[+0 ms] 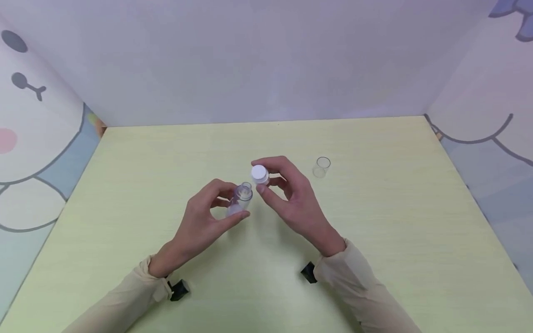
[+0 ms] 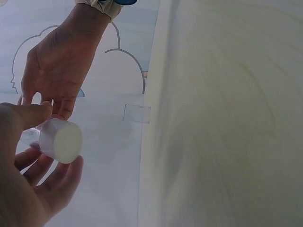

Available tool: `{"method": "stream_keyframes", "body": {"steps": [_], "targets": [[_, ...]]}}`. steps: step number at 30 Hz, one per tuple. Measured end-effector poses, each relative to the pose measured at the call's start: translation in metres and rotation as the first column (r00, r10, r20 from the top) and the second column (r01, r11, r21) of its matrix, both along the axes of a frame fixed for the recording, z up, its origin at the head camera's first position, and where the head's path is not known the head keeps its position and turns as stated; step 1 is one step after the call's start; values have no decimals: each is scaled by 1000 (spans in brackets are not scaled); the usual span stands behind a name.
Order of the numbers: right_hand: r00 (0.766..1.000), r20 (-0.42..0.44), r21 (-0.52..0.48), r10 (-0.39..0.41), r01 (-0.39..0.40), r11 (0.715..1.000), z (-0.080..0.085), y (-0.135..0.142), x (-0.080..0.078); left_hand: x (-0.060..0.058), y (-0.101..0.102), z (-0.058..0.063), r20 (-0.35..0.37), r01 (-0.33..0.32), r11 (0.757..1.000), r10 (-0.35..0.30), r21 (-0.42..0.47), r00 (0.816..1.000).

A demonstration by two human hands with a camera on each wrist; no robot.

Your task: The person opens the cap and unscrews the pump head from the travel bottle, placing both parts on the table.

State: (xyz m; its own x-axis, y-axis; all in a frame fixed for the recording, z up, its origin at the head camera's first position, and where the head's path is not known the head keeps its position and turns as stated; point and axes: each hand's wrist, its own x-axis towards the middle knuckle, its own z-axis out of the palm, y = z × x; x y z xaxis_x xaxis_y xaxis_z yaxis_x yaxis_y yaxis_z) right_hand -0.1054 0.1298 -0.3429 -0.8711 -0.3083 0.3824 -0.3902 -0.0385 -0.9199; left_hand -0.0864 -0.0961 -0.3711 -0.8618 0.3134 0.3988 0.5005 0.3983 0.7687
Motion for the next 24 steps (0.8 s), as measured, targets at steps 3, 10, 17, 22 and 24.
{"method": "stream_keyframes", "body": {"steps": [3,10,17,22,24], "targets": [[1000,9,59,1,-2,998,-5,3,-2,-1,-1,0,4,-6,1000,6,-6,1000],[986,-161,335,-54,106,936,-18,12,-8,-2,-3,0,15,-12,1000,12,-11,1000],[933,-359,592,-36,257,764,-28,21,-16,-3,-4,0,22,-24,1000,24,-21,999],[923,-384,685,8,279,673,-35,25,-21,-4,-4,-1,32,-25,1000,25,-17,999],[929,-370,705,12,272,655,-38,26,-22,-4,-4,-1,31,-26,999,27,-18,999]]}}
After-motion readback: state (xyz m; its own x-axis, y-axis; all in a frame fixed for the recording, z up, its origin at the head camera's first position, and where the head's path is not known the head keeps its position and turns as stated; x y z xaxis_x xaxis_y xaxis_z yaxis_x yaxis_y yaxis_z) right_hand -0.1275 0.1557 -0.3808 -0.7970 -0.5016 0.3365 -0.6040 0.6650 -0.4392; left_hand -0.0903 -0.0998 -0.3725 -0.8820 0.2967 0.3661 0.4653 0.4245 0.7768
